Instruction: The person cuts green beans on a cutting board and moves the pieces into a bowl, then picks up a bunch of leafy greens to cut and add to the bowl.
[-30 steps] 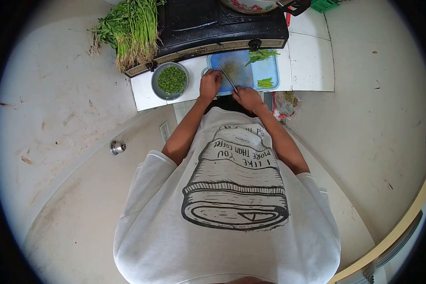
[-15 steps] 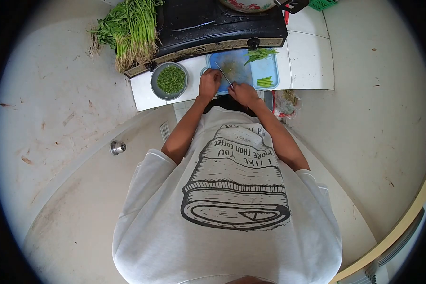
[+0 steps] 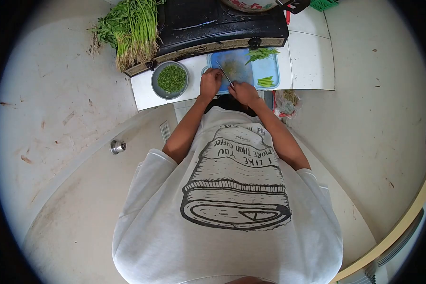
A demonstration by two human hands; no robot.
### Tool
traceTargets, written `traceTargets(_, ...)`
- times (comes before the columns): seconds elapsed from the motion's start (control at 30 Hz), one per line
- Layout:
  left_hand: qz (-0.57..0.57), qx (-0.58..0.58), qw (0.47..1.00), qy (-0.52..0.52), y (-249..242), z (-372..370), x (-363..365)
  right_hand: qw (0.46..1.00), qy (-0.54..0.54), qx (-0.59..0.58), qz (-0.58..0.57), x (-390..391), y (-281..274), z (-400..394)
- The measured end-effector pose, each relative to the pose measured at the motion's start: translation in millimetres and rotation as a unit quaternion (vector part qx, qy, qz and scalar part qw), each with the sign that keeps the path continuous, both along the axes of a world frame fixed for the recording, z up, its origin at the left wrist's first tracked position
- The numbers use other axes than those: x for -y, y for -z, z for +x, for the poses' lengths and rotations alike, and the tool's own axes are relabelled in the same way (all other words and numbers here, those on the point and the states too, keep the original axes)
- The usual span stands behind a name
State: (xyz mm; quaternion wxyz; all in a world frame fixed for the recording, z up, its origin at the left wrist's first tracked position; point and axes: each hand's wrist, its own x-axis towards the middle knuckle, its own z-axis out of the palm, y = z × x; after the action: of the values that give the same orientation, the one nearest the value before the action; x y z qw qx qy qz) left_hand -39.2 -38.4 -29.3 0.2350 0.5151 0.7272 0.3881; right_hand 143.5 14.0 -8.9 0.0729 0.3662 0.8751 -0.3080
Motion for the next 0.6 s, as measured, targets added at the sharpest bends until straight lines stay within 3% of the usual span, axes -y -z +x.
traceTargets(0.6, -0.025, 0.014, 1.000, -0.004, -4.9, 0.1, 0.0, 1.000, 0.000, 0.017, -0.011, -4.5, -5.5, -7.0)
